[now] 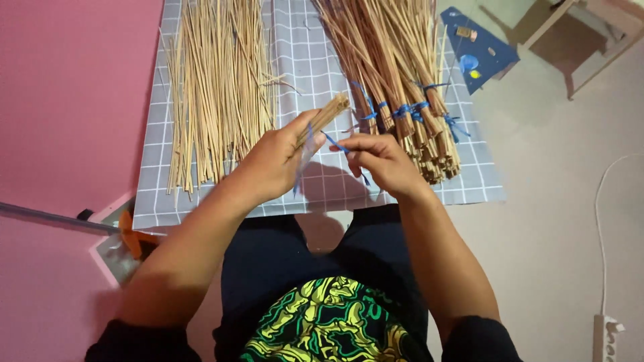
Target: Bundling thin wooden sticks together and tying them with string on a table.
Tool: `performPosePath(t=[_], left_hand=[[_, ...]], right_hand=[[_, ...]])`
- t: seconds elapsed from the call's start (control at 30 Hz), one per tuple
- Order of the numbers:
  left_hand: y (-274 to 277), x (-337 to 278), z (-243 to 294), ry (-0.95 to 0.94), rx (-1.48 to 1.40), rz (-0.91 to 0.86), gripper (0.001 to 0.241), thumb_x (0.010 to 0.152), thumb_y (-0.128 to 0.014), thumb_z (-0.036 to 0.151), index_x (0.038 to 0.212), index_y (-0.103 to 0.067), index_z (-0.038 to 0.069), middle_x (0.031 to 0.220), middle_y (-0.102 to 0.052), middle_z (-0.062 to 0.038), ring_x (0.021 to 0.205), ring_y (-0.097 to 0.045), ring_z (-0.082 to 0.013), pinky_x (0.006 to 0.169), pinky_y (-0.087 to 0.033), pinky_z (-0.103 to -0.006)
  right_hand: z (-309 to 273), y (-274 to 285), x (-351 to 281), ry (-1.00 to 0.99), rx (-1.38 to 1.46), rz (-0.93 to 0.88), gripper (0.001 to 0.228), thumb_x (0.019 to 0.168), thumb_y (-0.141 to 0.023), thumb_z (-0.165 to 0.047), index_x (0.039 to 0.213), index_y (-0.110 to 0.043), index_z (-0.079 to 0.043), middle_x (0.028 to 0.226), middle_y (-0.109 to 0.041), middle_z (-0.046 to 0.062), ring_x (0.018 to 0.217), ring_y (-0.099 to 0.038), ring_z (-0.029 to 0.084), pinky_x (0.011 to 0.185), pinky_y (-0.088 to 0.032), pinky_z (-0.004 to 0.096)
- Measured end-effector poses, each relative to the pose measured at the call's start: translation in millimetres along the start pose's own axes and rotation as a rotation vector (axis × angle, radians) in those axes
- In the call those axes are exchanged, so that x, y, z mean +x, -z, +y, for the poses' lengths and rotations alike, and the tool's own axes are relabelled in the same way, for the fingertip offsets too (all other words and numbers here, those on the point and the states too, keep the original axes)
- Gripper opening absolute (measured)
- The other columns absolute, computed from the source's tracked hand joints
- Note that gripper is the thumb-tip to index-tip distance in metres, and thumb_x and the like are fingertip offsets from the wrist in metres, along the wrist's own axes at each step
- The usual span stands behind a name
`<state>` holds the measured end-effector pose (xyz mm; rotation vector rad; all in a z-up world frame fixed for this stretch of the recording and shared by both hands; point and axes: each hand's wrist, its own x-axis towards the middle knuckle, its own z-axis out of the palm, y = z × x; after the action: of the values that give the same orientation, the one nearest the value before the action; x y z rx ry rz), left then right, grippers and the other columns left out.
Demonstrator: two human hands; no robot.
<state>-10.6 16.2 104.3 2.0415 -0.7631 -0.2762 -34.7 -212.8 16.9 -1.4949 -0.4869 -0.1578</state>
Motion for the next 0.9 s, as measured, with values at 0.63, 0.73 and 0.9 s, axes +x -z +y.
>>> performPosePath(t=[0.63, 0.73, 0.9], left_hand=[[-16.9, -15.1, 0.6, -0.017, 0.329, -0.174, 0.032, 0.102, -0.042, 0.013, 0.133, -0.052, 0.016, 0.085, -0.073, -0.026, 0.089, -0.073, -0.0503, 0.078, -0.058, -0.0592], [-34.1, -21.4, -2.5, -0.024, 0.272, -0.191, 0.031, 0.102, -0.044, 0.021, 0.127, -0.057, 0.009, 0.084, -0.072, -0.031, 0.086, -0.070, -0.0570, 0.074, -0.056, -0.0624], [-19.2, -27.9, 15.3, -0.214, 0.495, -0.324, 0.028, 0.104, -0.039, 0.015, 0.125, -0.053, 0.004, 0.079, -0.071, -0.030, 0.080, -0.072, -0.0545, 0.071, -0.058, -0.0626]], right_hand=[[-116.9, -14.2, 5.3, 0.515, -1.535, -0.507, 0.015, 0.089, -0.057, -0.011, 0.076, -0.064, -0.011, 0.076, -0.056, 0.001, 0.060, -0.060, 0.025, 0.049, -0.049, 0.038], [-132.1, -14.9, 27.8, 0.508, -1.469, -0.726, 0.015, 0.088, -0.054, -0.007, 0.078, -0.065, -0.010, 0.076, -0.057, 0.002, 0.067, -0.061, 0.024, 0.050, -0.049, 0.034], [-129.5, -7.8, 73.0, 0.117, -0.841, -0.767, 0.012, 0.094, -0.055, -0.002, 0.089, -0.066, -0.002, 0.078, -0.064, 0.015, 0.078, -0.067, 0.045, 0.065, -0.051, 0.047]])
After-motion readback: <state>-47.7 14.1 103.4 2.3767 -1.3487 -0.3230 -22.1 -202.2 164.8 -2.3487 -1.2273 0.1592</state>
